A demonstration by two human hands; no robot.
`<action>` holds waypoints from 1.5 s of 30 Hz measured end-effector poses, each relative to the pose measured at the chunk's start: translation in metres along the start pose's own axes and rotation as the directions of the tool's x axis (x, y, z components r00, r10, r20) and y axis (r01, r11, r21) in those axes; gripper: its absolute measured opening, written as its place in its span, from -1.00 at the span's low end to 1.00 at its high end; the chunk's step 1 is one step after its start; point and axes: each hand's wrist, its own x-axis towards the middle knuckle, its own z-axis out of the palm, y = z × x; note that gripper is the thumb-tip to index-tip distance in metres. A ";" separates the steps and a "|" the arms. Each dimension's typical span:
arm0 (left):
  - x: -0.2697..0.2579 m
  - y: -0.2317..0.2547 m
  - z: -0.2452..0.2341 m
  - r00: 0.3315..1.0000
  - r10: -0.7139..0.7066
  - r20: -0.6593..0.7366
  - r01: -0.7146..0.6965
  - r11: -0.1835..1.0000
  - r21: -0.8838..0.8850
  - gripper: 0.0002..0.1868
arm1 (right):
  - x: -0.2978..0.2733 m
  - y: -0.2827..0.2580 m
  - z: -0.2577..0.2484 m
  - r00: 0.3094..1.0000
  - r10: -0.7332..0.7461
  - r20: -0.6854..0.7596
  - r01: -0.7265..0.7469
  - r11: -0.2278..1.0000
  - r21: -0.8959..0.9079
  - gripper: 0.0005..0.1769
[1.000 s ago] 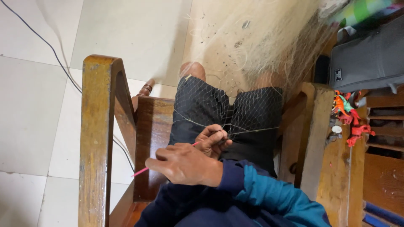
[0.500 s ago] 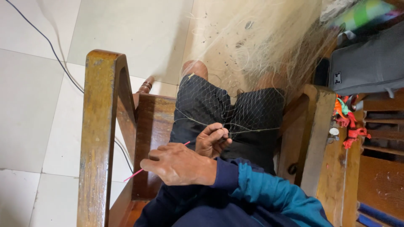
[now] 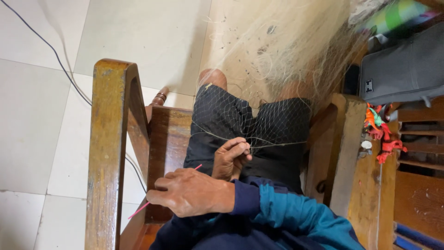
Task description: Repairing a fishing net using a netting needle
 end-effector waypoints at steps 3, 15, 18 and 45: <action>0.010 -0.010 -0.011 1.000 -0.005 0.007 0.005 1.000 0.013 -0.82 | 0.000 0.007 0.002 1.000 -0.013 -0.018 0.012 0.999 -0.029 -0.91; 0.000 -0.005 -0.001 0.996 0.088 0.021 -0.090 0.990 0.113 -0.88 | 0.009 0.001 -0.013 0.973 0.163 0.164 -0.178 0.981 0.080 -0.67; 0.002 -0.005 0.000 0.990 0.112 0.083 -0.120 0.987 0.107 -0.93 | 0.008 -0.001 -0.013 0.981 0.142 0.130 -0.154 0.984 0.089 -0.92; -0.001 0.001 0.002 0.977 0.149 0.155 -0.176 0.968 0.178 -0.95 | 0.003 -0.002 -0.008 0.995 -0.097 -0.020 0.089 0.963 -0.254 -0.87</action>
